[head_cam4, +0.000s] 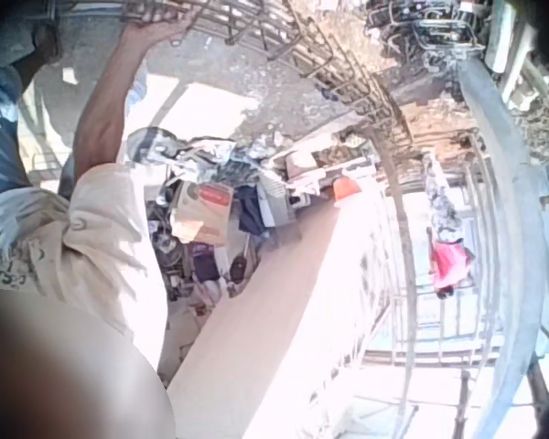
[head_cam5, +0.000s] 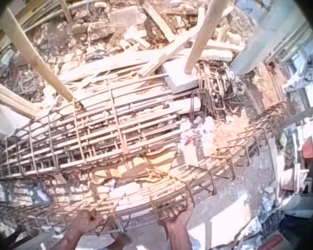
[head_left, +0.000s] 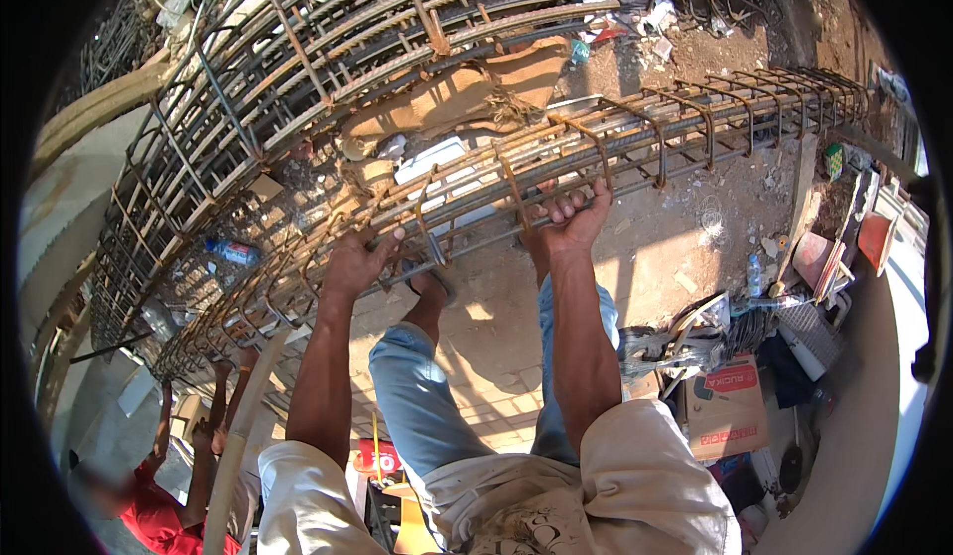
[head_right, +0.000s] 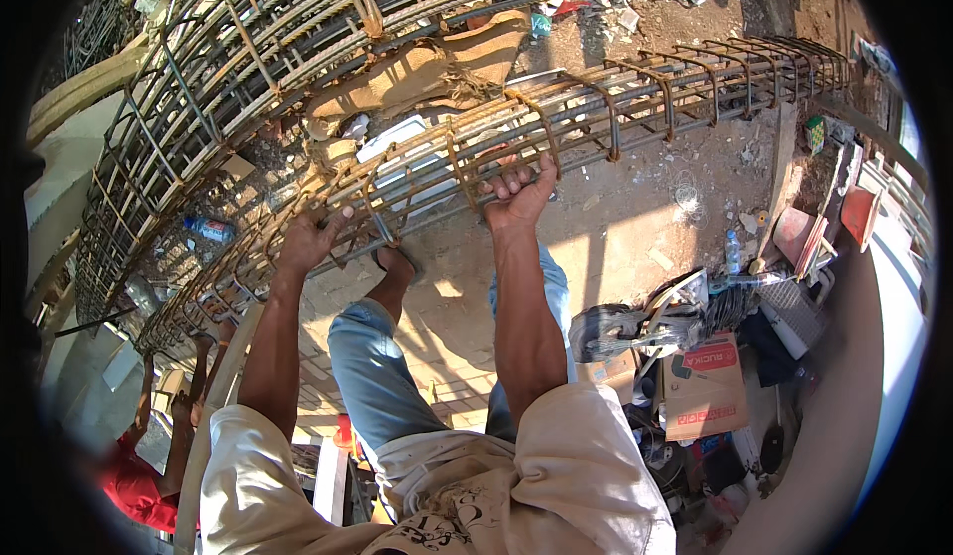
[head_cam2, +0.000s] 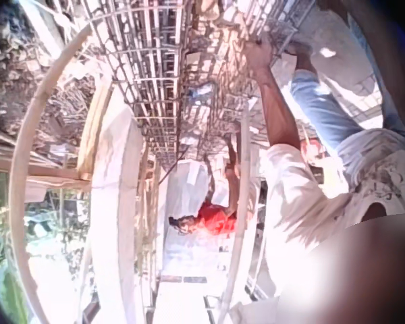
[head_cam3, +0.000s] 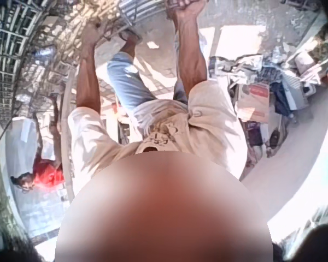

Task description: The person uses a metal bar to hammer and adjust a large cylindrical metal frame structure. They repeatedly strike and reposition the frame while another person assists nearby.

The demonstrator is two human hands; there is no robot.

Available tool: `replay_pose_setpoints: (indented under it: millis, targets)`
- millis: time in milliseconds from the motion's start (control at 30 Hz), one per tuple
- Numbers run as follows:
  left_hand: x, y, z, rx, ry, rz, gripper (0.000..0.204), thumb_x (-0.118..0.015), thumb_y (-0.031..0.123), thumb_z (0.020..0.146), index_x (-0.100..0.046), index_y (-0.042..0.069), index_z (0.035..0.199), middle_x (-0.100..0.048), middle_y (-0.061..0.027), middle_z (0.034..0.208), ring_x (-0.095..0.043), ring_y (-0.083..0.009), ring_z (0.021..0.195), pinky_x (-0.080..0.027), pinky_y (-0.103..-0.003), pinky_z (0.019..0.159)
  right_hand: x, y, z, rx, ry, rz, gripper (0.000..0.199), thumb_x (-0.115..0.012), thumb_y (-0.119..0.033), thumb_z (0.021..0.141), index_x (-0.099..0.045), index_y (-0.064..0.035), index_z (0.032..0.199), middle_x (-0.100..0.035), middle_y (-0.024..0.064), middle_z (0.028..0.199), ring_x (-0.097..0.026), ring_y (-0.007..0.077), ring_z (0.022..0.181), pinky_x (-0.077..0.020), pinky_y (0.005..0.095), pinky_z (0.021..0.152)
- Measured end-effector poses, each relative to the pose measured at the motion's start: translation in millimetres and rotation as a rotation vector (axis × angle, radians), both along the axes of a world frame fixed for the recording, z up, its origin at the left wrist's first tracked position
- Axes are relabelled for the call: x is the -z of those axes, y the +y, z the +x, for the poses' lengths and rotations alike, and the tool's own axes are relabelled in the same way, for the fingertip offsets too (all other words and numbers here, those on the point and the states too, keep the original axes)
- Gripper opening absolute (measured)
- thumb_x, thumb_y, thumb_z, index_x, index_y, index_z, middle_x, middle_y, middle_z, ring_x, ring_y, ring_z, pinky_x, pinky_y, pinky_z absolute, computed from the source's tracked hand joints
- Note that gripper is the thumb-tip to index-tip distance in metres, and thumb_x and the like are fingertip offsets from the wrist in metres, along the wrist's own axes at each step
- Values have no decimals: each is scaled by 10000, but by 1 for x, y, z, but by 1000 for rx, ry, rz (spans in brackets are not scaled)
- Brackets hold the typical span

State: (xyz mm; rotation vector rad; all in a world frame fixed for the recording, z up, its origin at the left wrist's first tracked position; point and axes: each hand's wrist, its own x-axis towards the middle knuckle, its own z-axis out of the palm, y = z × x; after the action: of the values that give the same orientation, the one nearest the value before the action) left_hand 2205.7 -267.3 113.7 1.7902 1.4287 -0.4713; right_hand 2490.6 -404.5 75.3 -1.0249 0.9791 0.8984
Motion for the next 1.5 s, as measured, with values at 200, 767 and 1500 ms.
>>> replay_pose_setpoints:
  millis: [200, 767, 1500]
  targets:
    - [16, -25, -5, -76, 59, -75, 828, -625, 688, 792, -668, -88, 1078, -651, -338, 964, -667, -418, 930, -518, -452, 815, 16, -18, -5, -70, -66, -70, 378, -589, -381, 875, -364, -210, 623, -294, -70, 512, -297, 94, 427, -347, 311, 495]
    - [-108, -191, -65, -876, -198, -126, 352, -604, 371, 959, -603, 35, 852, -508, 11, 753, -426, -105, 708, -379, -258, 663, -83, -115, 42, -1781, -678, -467, 480, -701, -445, 799, -691, -38, 1054, -682, 213, 1025, -647, 328, 1005, -492, 380, 899]
    - [-188, -802, -392, -2655, -407, 135, 415, -579, 443, 918, -619, 31, 958, -654, -86, 788, -636, -179, 646, -445, -338, 495, -249, -136, -444, -2423, -671, 155, 294, -619, -332, 924, -615, -78, 1071, -677, 46, 896, -655, 151, 684, -460, 287, 539]
